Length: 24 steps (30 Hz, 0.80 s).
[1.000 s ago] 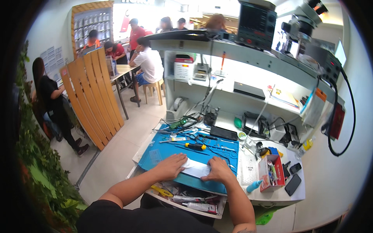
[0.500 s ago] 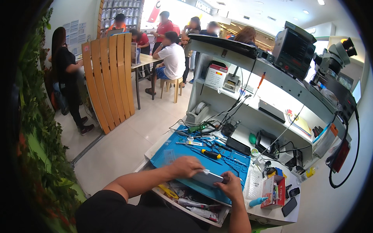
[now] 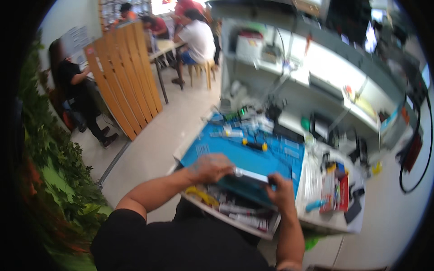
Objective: The person applies adhesive from a tube to the internal frame of a mobile phone, presses a back panel onto the frame, and wipes the device with a cloth and liquid.
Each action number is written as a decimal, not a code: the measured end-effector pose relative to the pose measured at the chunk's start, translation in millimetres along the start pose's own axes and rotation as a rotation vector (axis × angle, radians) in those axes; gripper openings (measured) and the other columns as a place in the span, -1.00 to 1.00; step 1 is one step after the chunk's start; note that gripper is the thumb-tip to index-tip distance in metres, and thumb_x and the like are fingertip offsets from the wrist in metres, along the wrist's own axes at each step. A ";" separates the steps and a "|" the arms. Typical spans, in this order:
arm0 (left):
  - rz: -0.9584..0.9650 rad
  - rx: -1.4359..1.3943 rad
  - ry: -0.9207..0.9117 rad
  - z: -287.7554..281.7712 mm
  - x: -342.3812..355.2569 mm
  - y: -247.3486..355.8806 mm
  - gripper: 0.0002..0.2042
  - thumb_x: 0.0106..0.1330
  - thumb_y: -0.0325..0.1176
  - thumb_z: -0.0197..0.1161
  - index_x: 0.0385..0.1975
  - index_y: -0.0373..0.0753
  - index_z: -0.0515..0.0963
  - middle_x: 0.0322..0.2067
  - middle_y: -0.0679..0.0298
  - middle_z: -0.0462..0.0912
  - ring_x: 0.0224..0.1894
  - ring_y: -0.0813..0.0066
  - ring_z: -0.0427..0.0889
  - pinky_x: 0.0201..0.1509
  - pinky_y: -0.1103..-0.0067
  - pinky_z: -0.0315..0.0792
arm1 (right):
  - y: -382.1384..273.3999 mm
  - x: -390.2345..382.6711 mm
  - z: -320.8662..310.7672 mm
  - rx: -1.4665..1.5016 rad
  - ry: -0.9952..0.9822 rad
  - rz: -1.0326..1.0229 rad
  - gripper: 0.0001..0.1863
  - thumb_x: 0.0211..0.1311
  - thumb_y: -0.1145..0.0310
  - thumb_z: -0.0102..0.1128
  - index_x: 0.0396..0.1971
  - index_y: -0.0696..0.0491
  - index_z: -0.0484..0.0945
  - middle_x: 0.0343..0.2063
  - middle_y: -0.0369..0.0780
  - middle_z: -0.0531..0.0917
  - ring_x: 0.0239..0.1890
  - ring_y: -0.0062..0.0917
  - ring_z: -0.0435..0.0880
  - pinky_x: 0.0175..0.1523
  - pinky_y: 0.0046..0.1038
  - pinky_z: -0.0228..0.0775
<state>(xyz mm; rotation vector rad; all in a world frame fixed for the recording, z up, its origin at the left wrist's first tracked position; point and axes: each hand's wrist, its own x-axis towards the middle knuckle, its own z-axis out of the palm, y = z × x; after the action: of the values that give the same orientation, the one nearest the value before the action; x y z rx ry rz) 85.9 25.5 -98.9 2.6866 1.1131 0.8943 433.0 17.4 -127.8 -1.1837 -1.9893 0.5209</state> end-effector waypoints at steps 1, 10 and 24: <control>0.013 0.040 -0.013 -11.4 2.5 3.0 -0.79 0.50 -0.25 0.48 0.00 -0.17 0.81 -0.15 0.09 0.82 -0.04 0.04 0.80 0.01 0.25 0.69 | -12.5 10.8 -3.7 -0.022 0.011 -0.050 -0.69 0.21 0.48 0.70 -0.13 0.15 0.73 -0.31 -0.05 0.86 -0.25 -0.26 0.93 -0.08 -0.32 0.72; -0.046 -0.125 0.067 1.6 27.0 -18.7 -0.85 0.49 -0.43 0.47 -0.02 -0.24 0.78 -0.15 0.10 0.81 -0.09 0.02 0.79 0.00 0.26 0.65 | -5.1 32.4 -4.2 0.186 -0.057 0.141 -0.67 0.31 0.53 0.62 0.01 0.20 0.71 -0.22 -0.06 0.92 -0.13 -0.34 0.97 0.02 -0.37 0.77; -0.115 -0.111 -0.137 -5.4 37.7 -38.5 -0.82 0.56 -0.35 0.43 0.05 -0.20 0.79 -0.11 0.14 0.83 -0.01 0.04 0.79 0.09 0.29 0.64 | 10.1 27.8 -4.3 0.128 -0.153 0.138 -0.78 0.40 0.47 0.56 -0.02 0.20 0.85 -0.17 -0.09 0.91 -0.23 -0.37 0.87 -0.03 -0.38 0.70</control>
<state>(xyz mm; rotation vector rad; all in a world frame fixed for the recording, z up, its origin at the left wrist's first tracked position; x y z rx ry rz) 80.3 78.2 -87.9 2.5238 1.1393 0.7202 434.0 46.4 -120.8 -1.2377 -1.9766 0.8187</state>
